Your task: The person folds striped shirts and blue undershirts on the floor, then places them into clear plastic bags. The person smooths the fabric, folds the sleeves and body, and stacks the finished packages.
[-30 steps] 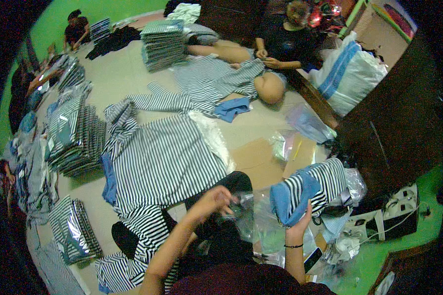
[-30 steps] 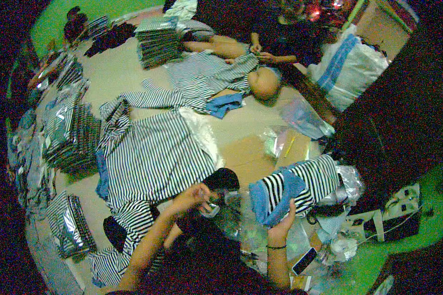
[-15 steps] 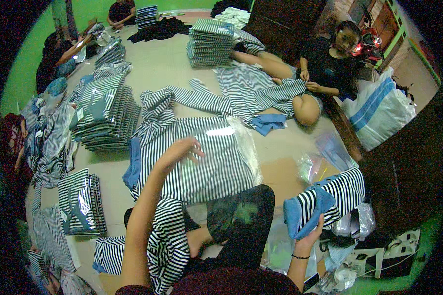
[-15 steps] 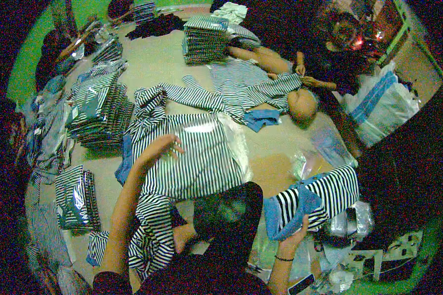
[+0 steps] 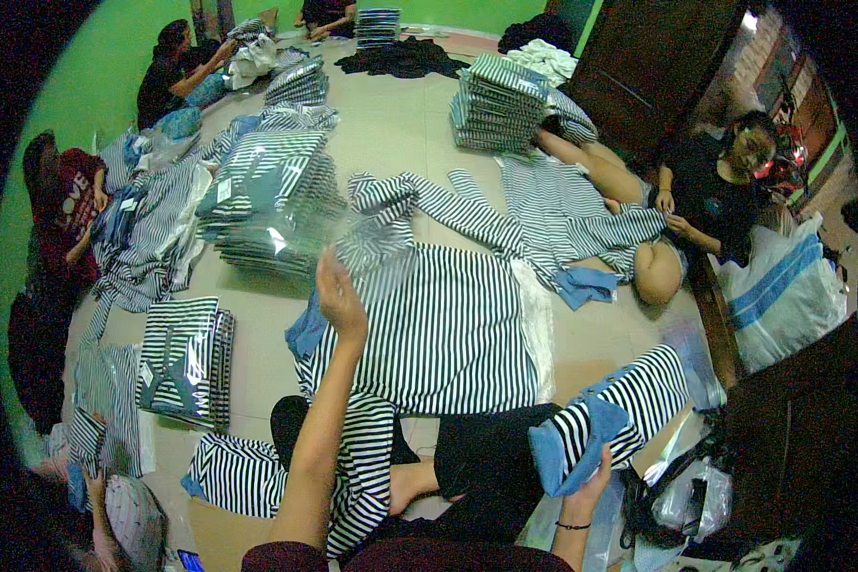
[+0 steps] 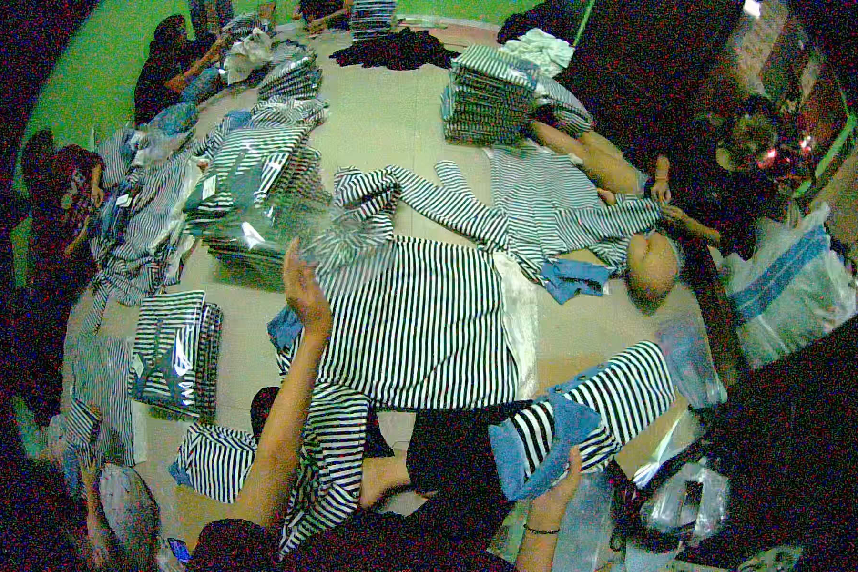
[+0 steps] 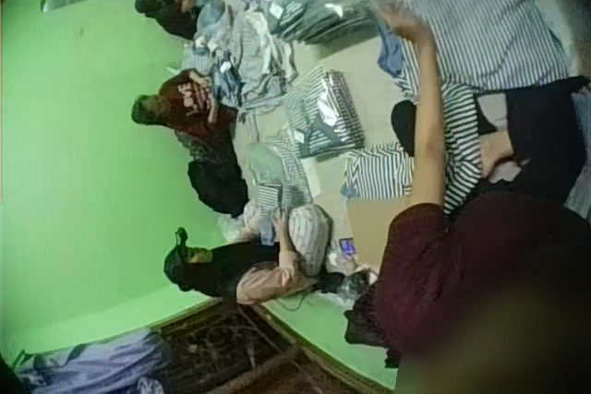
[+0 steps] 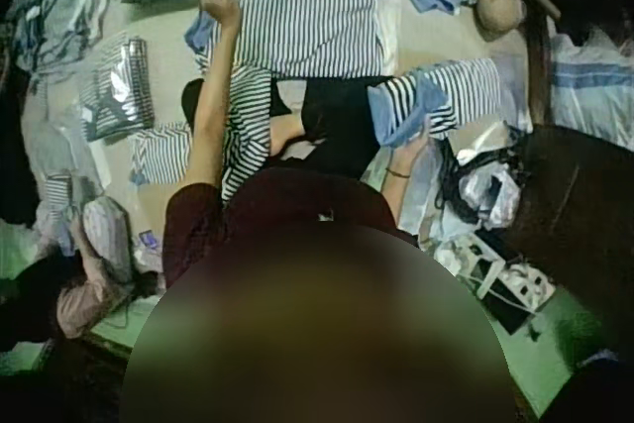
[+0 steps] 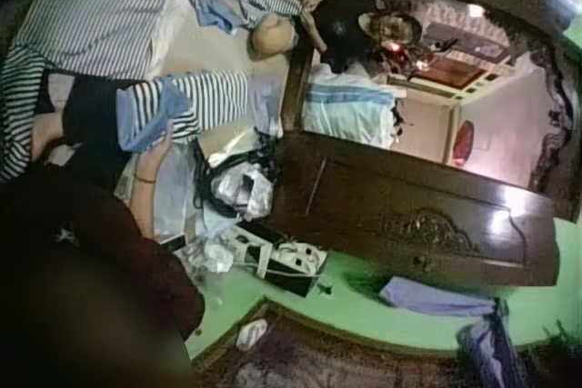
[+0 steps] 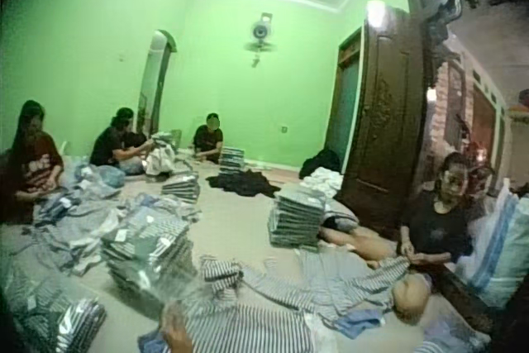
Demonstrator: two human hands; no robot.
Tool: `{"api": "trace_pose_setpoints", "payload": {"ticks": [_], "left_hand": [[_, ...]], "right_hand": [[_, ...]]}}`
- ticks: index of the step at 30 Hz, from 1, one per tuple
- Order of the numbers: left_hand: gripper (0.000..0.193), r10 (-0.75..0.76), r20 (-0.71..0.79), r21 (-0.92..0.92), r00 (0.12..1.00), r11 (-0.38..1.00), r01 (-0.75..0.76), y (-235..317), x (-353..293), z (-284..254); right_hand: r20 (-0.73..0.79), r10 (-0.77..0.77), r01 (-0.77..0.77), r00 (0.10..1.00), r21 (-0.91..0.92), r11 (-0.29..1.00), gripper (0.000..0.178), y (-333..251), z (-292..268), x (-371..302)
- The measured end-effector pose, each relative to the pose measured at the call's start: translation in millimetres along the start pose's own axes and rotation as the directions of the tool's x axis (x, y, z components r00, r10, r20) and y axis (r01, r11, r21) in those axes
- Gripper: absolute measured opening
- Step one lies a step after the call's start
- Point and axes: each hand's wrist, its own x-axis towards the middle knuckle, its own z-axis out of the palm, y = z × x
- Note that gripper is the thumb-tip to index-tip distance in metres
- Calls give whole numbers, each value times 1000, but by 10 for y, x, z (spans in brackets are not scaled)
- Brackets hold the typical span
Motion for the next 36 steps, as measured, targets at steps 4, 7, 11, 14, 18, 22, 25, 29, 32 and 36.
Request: {"api": "trace_pose_setpoints", "payload": {"ticks": [4,7,11,14,18,22,25,29,32,36], "left_hand": [[25,473,690,-137,547,828,-543,210,257,65],[43,679,734,-461,-6,492,-738,435,21,296],[40,322,913,-408,-250,740,-536,463,-467,556],[40,87,927,-282,-364,802,-527,311,-619,828],[39,-108,893,-201,-437,772,-603,66,-820,1099],[39,-239,881,-221,-408,555,-802,-104,-1249,1152],[39,-320,891,-233,-323,288,-929,-134,-1574,1086],[39,-326,866,-309,-380,250,-918,-164,-1607,966],[45,-96,925,-341,-367,216,-915,-229,-1415,787],[44,184,983,-145,-16,718,-681,-257,-1253,599]], "right_hand": [[-56,14,-17,998,-69,997,34,82,85,32],[9,79,-78,997,-63,995,36,141,104,44],[-24,63,-67,998,-233,970,38,193,-66,89],[-141,212,-254,967,-485,837,50,224,-306,92],[-34,148,-133,988,-663,737,73,420,-494,4],[-92,448,-388,889,-670,633,72,684,-462,3],[46,540,-437,840,-533,725,77,784,-479,-16],[52,307,-194,950,-672,714,79,917,-452,153],[57,250,-140,967,-698,703,77,945,-308,325],[63,454,-344,889,-561,752,65,905,-43,452]]}}
